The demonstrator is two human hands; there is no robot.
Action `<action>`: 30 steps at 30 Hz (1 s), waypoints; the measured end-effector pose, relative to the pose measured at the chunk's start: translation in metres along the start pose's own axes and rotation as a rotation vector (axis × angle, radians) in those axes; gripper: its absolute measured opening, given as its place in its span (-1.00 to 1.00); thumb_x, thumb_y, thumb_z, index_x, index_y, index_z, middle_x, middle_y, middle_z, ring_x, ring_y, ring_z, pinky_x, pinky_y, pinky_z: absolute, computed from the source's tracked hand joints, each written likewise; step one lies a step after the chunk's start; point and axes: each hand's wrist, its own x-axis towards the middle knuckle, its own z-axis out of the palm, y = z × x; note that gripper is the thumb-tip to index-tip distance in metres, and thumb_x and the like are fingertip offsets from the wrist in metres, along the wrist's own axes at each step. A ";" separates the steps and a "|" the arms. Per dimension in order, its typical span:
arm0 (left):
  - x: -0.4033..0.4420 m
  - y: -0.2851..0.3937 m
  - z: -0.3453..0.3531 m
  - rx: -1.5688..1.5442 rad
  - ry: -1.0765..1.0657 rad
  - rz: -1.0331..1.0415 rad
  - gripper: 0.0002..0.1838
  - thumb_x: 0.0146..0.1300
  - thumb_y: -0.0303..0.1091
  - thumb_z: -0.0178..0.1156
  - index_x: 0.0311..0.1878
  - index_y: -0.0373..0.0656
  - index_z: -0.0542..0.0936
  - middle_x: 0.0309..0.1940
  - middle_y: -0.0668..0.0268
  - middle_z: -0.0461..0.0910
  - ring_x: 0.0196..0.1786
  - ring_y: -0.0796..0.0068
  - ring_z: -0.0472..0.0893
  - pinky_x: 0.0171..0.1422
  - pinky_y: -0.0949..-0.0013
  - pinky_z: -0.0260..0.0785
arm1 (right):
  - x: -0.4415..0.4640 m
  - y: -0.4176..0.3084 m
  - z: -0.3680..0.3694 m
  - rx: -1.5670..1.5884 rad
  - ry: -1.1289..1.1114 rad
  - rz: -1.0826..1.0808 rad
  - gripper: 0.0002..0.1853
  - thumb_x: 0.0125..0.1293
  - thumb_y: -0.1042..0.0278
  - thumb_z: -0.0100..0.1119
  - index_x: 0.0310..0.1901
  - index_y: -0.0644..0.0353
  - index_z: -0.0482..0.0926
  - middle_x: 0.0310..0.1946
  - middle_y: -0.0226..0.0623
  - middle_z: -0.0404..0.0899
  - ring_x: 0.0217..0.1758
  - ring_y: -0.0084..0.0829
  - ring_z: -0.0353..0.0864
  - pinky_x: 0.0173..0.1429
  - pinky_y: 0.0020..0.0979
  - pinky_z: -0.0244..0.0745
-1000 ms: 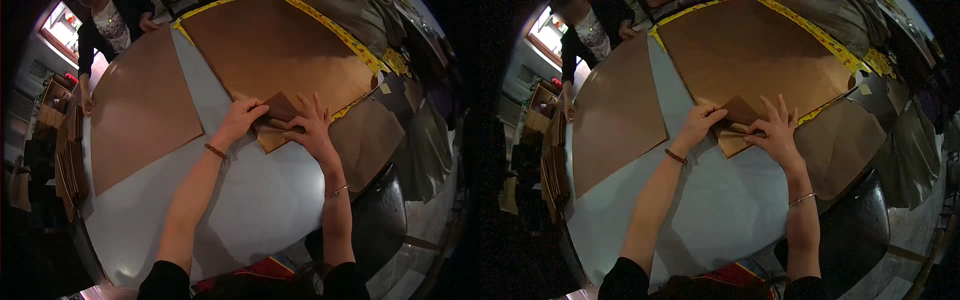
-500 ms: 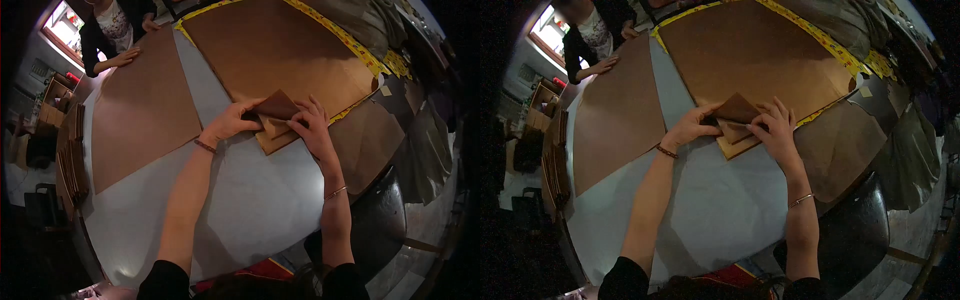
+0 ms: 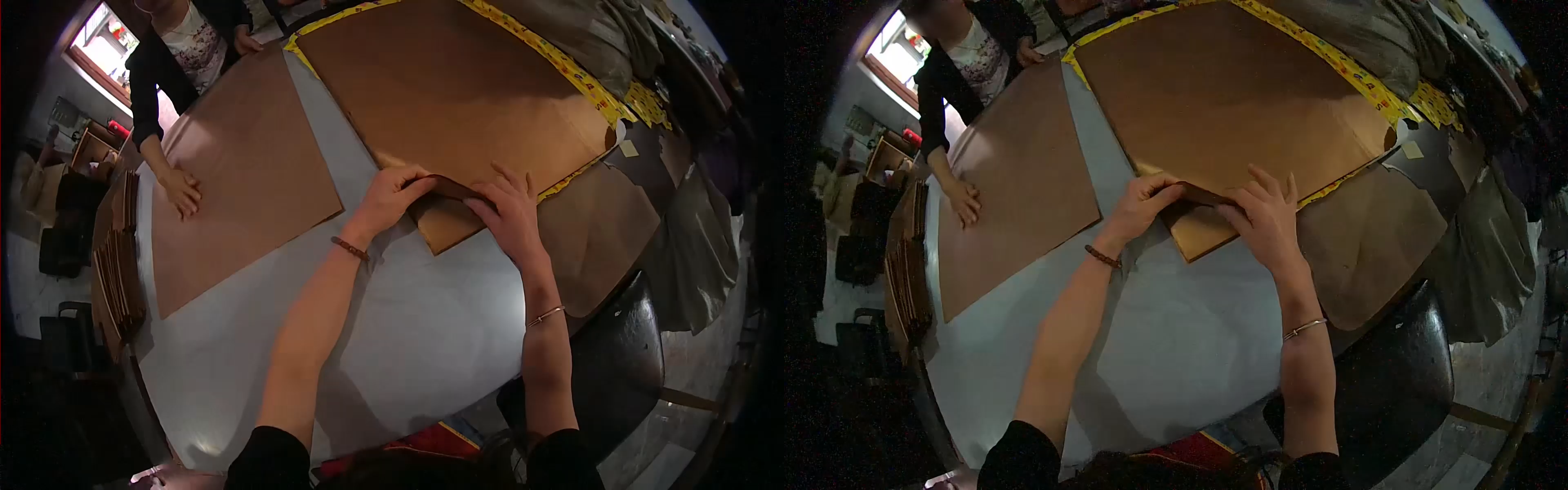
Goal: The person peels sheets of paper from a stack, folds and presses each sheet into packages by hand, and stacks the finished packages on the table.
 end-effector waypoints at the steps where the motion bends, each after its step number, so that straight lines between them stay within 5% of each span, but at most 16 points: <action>1: -0.001 0.003 0.001 -0.016 0.003 0.019 -0.79 0.33 -0.34 0.14 -0.16 -0.30 0.60 -0.30 0.39 0.65 -0.23 0.66 0.52 -0.11 0.52 0.37 | 0.000 0.003 0.002 0.023 -0.014 0.000 -0.73 0.16 0.26 0.26 -0.09 0.07 0.60 -0.10 -0.37 0.59 0.33 -0.22 0.31 0.45 0.12 -0.19; 5: 0.001 0.000 0.008 -0.162 0.036 0.123 -0.82 0.31 -0.39 0.13 -0.16 -0.31 0.61 -0.28 0.37 0.66 -0.22 0.63 0.55 -0.11 0.50 0.38 | 0.000 0.005 0.004 0.040 -0.029 -0.014 -0.78 0.21 0.29 0.20 -0.10 0.05 0.60 -0.09 -0.42 0.58 0.33 -0.23 0.31 0.45 0.11 -0.18; 11: 0.001 -0.004 0.000 0.074 -0.052 0.187 -0.85 0.24 -0.46 0.16 -0.15 -0.23 0.61 -0.25 0.29 0.66 -0.21 0.49 0.59 -0.08 0.41 0.37 | 0.000 0.000 0.001 -0.037 0.002 -0.029 -0.81 0.20 0.32 0.21 -0.14 0.00 0.60 -0.04 -0.49 0.56 0.38 -0.28 0.24 0.44 0.16 -0.17; 13: 0.001 -0.003 -0.002 0.235 -0.077 0.293 -0.84 0.25 -0.48 0.18 -0.11 -0.21 0.61 -0.15 0.33 0.64 -0.06 0.46 0.59 0.04 0.42 0.39 | -0.001 0.003 0.005 -0.107 0.034 -0.030 -0.78 0.08 0.41 0.28 -0.19 0.00 0.59 -0.04 -0.52 0.52 0.36 -0.24 0.25 0.41 0.26 -0.12; 19: 0.002 -0.011 0.004 0.475 0.054 0.540 -0.73 0.06 -0.55 0.28 -0.13 -0.10 0.62 -0.10 0.37 0.65 0.07 0.28 0.55 0.18 0.28 0.28 | 0.000 0.003 0.006 -0.149 0.048 -0.075 -0.71 -0.04 0.51 0.29 -0.24 -0.04 0.60 -0.01 -0.54 0.51 0.37 -0.27 0.25 0.43 0.26 -0.13; 30: -0.002 -0.011 -0.004 0.537 0.081 0.518 -0.60 -0.04 -0.73 0.14 -0.14 -0.04 0.61 -0.07 0.45 0.64 0.08 0.45 0.55 0.21 0.32 0.17 | 0.001 -0.001 -0.001 -0.180 0.069 -0.003 -0.62 0.01 0.52 0.27 -0.09 -0.09 0.62 0.03 -0.55 0.55 0.39 -0.32 0.24 0.43 0.23 -0.14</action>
